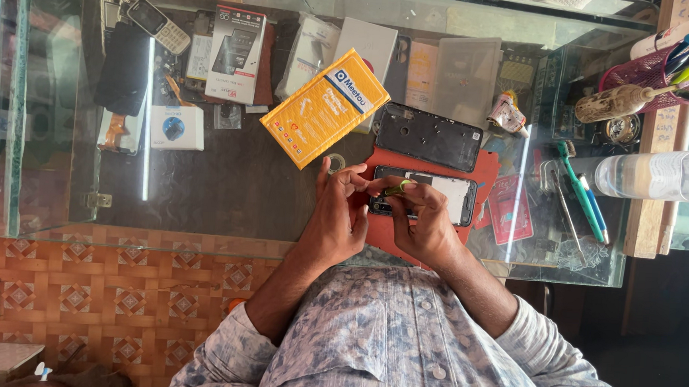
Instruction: The person applies adhesive to the internal frame of a disassembled smartphone, places the back cover, and uses a screwdriver to secure internal components. The person then uses a brush to clean the interior and applies additional adhesive to the battery area.
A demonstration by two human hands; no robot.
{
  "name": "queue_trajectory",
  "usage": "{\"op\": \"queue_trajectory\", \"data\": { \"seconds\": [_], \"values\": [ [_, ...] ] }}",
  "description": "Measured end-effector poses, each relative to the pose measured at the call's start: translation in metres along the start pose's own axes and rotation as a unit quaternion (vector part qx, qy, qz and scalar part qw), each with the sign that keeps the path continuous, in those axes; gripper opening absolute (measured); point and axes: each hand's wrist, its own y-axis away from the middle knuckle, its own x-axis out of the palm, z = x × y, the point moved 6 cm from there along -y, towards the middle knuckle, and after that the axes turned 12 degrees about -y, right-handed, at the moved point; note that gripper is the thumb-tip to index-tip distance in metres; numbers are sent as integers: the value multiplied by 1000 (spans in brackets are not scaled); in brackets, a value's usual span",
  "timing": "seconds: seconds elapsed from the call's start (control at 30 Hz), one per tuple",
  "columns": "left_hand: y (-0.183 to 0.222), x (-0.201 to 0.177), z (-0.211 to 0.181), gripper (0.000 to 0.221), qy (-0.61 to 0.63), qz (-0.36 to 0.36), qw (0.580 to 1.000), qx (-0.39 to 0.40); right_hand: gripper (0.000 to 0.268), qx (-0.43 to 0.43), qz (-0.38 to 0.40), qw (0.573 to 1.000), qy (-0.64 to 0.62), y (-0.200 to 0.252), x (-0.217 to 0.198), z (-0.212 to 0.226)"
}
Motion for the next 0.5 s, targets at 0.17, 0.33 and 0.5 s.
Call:
{"op": "queue_trajectory", "data": {
  "seconds": [0.17,0.33,0.5],
  "values": [
    [1,-1,1,53,-5,-12,1000,7,62,-4,3,1000,17,-1,0,0],
    [0,-6,-2,56,-20,-18,1000,15,56,31,-12,996,86,3,-1,0],
    [-5,-14,-11,77,-24,-21,999,40,42,158,-12,958,241,1,-7,-4]
  ]
}}
